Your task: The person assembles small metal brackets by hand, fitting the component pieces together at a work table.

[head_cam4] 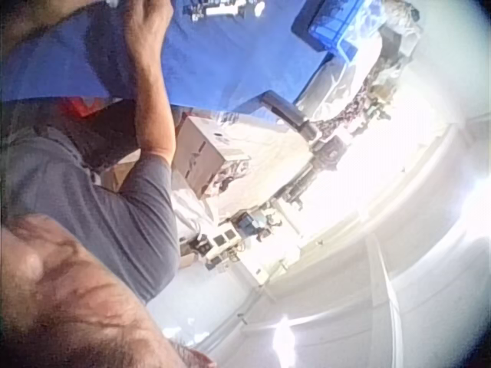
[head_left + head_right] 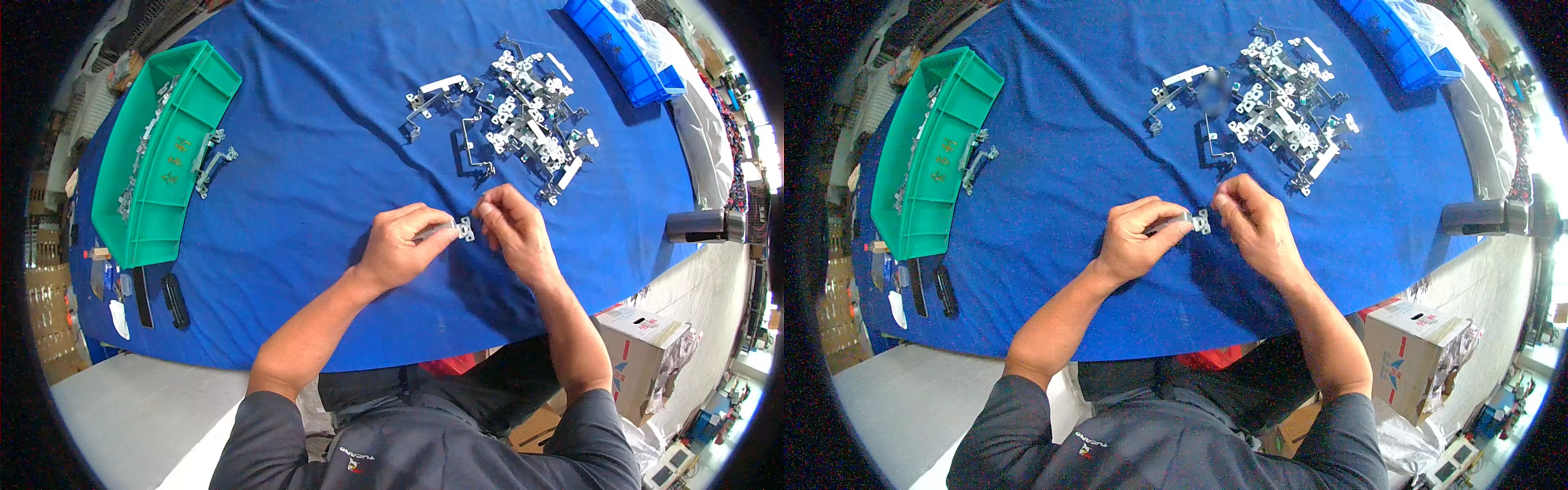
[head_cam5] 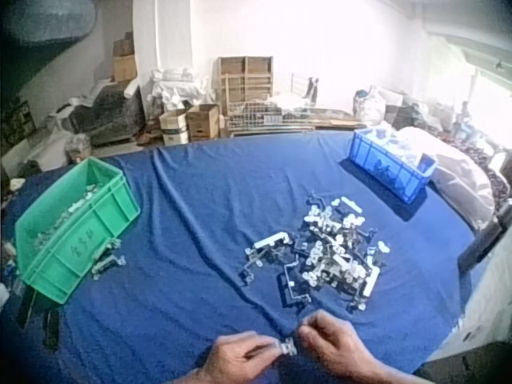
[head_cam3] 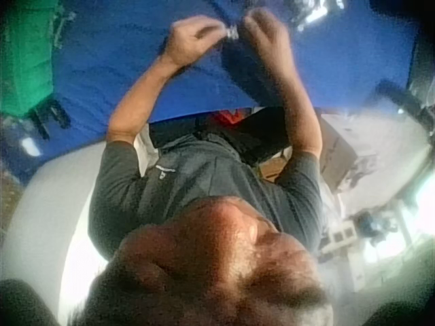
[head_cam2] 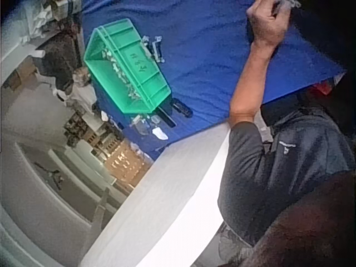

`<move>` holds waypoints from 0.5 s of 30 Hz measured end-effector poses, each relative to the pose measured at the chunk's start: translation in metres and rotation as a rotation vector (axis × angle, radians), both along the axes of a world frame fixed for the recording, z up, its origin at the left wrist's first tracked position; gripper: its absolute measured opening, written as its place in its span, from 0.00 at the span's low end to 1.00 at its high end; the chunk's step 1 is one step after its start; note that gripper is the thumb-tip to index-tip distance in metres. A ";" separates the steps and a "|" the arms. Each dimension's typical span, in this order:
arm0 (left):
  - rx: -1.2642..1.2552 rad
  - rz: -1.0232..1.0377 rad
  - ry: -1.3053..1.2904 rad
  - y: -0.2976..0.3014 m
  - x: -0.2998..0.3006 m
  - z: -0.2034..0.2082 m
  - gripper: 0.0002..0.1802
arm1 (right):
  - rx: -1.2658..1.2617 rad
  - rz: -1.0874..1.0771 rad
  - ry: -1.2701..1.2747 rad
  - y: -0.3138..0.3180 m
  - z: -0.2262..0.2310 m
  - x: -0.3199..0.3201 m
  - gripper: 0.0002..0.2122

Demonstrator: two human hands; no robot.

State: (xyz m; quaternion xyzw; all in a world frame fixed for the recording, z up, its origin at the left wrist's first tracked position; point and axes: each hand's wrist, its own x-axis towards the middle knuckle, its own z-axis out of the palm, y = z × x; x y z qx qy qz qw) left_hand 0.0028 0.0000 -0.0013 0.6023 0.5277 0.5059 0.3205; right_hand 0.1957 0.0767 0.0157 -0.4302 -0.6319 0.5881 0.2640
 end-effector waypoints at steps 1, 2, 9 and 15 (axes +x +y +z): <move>-0.011 0.050 -0.016 0.000 0.000 0.000 0.06 | 0.001 -0.001 0.000 0.000 0.001 0.000 0.05; -0.012 0.051 -0.015 0.000 -0.001 -0.001 0.06 | -0.002 0.054 -0.072 -0.002 0.006 -0.002 0.05; 0.036 0.105 -0.057 0.002 -0.001 -0.001 0.06 | 0.013 0.141 -0.158 -0.005 0.011 -0.004 0.06; 0.021 0.091 -0.064 0.003 -0.001 0.000 0.06 | 0.046 0.167 -0.148 -0.006 0.006 -0.003 0.06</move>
